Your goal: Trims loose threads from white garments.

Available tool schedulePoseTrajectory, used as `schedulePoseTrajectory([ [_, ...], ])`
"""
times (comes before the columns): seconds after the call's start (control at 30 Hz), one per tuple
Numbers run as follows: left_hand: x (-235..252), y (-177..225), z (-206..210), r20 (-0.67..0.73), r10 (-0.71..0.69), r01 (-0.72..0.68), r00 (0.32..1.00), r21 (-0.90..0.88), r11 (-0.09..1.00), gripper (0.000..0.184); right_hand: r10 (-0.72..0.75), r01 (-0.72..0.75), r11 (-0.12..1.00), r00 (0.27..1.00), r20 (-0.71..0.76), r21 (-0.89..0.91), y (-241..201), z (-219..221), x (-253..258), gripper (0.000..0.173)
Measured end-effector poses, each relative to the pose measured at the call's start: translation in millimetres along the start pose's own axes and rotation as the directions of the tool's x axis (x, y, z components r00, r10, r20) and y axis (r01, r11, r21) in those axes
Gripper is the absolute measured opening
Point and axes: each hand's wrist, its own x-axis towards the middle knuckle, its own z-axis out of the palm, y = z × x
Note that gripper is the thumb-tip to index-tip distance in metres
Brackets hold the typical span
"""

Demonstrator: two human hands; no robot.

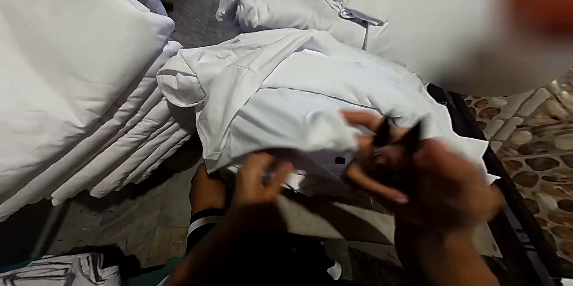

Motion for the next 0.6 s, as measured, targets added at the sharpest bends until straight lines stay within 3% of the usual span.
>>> schedulePoseTrajectory([
  [0.03,14.3,-13.3,-3.7,-0.130,-0.160,0.160,0.979,-0.004,0.987,0.013,-0.052,0.050,0.997,0.998,-0.034,-0.056,-15.0,-3.5,5.7,0.050],
  [0.07,32.4,-20.6,-9.4,-0.259,-0.234,0.231,0.937,-0.041,0.972,0.012,-0.116,0.108,0.988,0.991,-0.072,-0.106,-29.2,-9.7,14.1,0.048],
  [0.1,56.9,-19.4,-12.9,-0.375,-0.206,0.199,0.904,-0.059,0.978,0.011,-0.191,0.172,0.972,0.975,-0.111,-0.158,-42.1,-18.1,28.0,0.041],
  [0.17,109.3,-13.6,-16.7,-0.445,-0.022,0.023,0.895,-0.004,1.000,0.020,-0.306,0.235,0.925,0.927,-0.216,-0.299,-60.3,-38.8,63.9,0.025],
  [0.23,151.8,-36.1,-18.2,-0.358,0.026,0.071,0.933,0.254,0.965,0.042,-0.364,0.140,0.851,0.852,-0.377,-0.506,-57.9,-72.4,97.8,0.030],
  [0.27,167.0,-58.1,-20.3,-0.253,-0.040,0.146,0.967,0.417,0.897,0.053,-0.375,0.010,0.762,0.821,-0.430,-0.647,-47.4,-98.1,109.5,0.020],
  [0.3,177.1,-82.0,-23.1,-0.115,-0.152,0.190,0.982,0.554,0.811,0.063,-0.351,-0.187,0.593,0.815,-0.460,-0.783,-30.8,-125.8,115.1,0.021],
  [0.33,181.7,-102.7,-24.1,-0.012,-0.278,0.222,0.960,0.634,0.740,0.068,-0.251,-0.371,0.426,0.828,-0.502,-0.825,-10.1,-152.0,114.0,0.036],
  [0.37,180.2,-116.1,-23.3,0.035,-0.345,0.238,0.938,0.658,0.715,0.070,-0.156,-0.484,0.356,0.813,-0.561,-0.800,14.0,-172.7,111.3,0.044],
  [0.4,173.6,-118.7,-22.8,0.047,-0.363,0.243,0.931,0.662,0.709,0.072,-0.113,-0.534,0.368,0.787,-0.606,-0.761,34.4,-188.4,107.3,0.044],
  [0.47,149.2,-100.5,-20.3,0.028,-0.259,0.186,0.966,0.620,0.762,0.068,-0.164,-0.491,0.407,0.790,-0.591,-0.770,45.0,-200.6,102.8,0.040],
  [0.6,62.0,-57.7,-9.9,-0.002,0.001,0.000,1.000,0.475,0.880,0.051,-0.413,-0.275,0.460,0.775,-0.478,-0.844,45.4,-196.5,91.1,0.035],
])
